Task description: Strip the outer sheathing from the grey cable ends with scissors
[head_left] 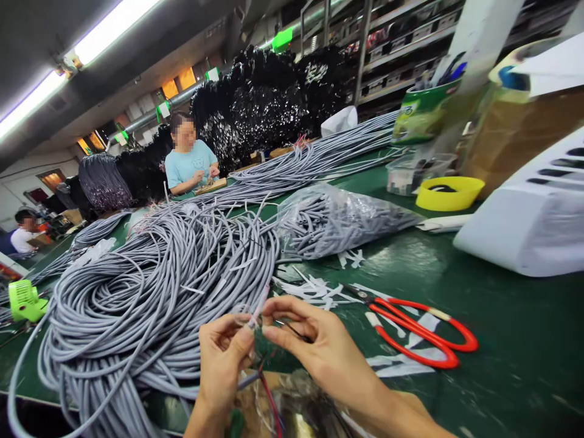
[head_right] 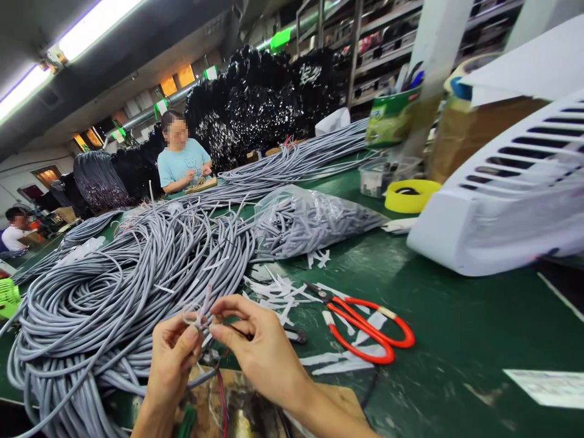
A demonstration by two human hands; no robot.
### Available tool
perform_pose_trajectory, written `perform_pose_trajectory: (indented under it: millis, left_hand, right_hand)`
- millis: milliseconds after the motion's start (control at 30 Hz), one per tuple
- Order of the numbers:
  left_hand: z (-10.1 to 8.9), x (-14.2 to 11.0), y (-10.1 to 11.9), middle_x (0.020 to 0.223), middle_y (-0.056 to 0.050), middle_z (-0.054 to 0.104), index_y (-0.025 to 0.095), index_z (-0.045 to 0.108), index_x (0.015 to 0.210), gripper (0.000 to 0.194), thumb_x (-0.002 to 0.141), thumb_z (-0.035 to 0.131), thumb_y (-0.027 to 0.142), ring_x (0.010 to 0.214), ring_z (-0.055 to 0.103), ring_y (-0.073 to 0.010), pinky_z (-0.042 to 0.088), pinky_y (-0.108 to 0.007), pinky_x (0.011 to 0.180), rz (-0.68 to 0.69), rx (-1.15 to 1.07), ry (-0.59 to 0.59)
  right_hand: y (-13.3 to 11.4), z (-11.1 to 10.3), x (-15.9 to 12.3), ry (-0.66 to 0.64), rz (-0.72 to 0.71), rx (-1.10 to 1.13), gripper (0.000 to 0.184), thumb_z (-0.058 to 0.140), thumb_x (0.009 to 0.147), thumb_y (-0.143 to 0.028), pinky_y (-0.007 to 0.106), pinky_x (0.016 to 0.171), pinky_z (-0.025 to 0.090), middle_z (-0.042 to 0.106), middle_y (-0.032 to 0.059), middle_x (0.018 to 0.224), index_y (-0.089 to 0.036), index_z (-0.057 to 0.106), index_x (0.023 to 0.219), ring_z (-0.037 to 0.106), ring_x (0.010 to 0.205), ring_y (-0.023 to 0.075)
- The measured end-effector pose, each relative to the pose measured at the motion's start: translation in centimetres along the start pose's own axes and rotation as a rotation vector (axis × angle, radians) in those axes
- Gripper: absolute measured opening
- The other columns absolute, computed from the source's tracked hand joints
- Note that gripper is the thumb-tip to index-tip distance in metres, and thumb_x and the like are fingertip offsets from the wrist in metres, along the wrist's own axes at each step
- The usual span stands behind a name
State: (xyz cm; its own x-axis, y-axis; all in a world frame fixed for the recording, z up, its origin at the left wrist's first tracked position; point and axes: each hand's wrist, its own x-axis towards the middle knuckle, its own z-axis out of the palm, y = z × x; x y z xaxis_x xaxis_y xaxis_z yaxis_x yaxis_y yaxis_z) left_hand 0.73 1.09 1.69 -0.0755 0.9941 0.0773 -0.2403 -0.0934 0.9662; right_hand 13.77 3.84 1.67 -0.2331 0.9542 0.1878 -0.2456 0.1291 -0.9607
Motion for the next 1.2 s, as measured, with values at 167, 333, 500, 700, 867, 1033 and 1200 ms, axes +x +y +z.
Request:
perform_pose_trajectory:
  millis: [167,333,500,700,867,1033,1200]
  left_hand:
    - [-0.1,0.3,0.6,0.043,0.005,0.043,0.011,0.066,0.070,0.030,0.060,0.075,0.038,0.034,0.019,0.0015,0.013,-0.012,0.033,0.004,-0.133,0.002]
    - [-0.2,0.2,0.4,0.048,0.002,0.055,0.017,0.064,0.081,0.024,0.066,0.071,0.034,0.032,0.026,0.0005,0.016,-0.010,0.032,0.055,-0.172,-0.043]
    - [-0.1,-0.1,-0.5,0.044,0.007,0.046,0.018,0.064,0.090,0.030,0.068,0.070,0.038,0.033,0.024,-0.0005,0.018,-0.011,0.032,0.062,0.016,-0.033]
    - [1.0,-0.2,-0.6,0.043,0.005,0.041,0.008,0.069,0.069,0.043,0.072,0.060,0.050,0.036,0.029,-0.0025,0.021,-0.015,0.035,0.150,0.248,0.154]
    - [0.8,0.2,0.0,0.039,0.004,0.046,0.011,0.068,0.068,0.038,0.071,0.062,0.049,0.028,0.035,-0.0023,0.022,-0.013,0.031,0.195,0.089,0.286]
    - [-0.4,0.7,0.6,0.061,-0.005,0.067,0.018,0.070,0.074,0.036,0.065,0.066,0.052,0.026,0.030,0.0005,0.014,-0.012,0.027,0.138,-0.157,0.206]
    - [-0.3,0.3,0.3,0.065,-0.004,0.066,0.018,0.072,0.089,0.038,0.062,0.072,0.046,0.044,0.042,-0.0052,0.032,-0.016,0.040,0.155,0.124,-0.042]
  right_hand:
    - [0.3,-1.3,0.9,0.270,-0.082,-0.158,0.015,0.061,0.067,-0.030,0.019,0.036,0.040,0.058,-0.0004,0.061,-0.016,0.059,0.072,0.048,0.042,0.0083]
    - [-0.2,-1.2,-0.1,0.474,-0.528,-0.410,0.008,0.058,0.075,-0.025,0.019,0.033,0.034,0.061,0.0007,0.071,-0.020,0.060,0.081,0.043,0.039,0.0068]
    - [0.2,0.1,-0.5,0.074,-0.722,-0.562,0.017,0.049,0.078,-0.010,0.019,0.049,0.046,0.065,0.0021,0.068,-0.018,0.065,0.081,0.059,0.055,0.0108]
    - [0.2,-0.2,-0.4,0.050,-0.552,-0.530,0.019,0.049,0.078,-0.015,0.019,0.047,0.043,0.062,0.0003,0.057,-0.018,0.065,0.067,0.056,0.050,0.0107]
    - [0.0,-0.9,0.0,0.086,-0.314,-0.420,0.019,0.055,0.075,-0.028,0.022,0.048,0.044,0.063,0.0027,0.058,-0.017,0.066,0.063,0.056,0.051,0.0135]
    - [0.5,-1.0,0.9,0.015,-0.054,-0.242,0.024,0.059,0.066,-0.037,0.022,0.046,0.041,0.059,0.0017,0.054,-0.016,0.061,0.054,0.050,0.050,0.0122]
    - [0.2,-1.5,1.5,0.192,0.001,-0.091,0.028,0.063,0.061,-0.042,0.021,0.040,0.034,0.054,-0.0003,0.055,-0.015,0.061,0.059,0.040,0.044,0.0082]
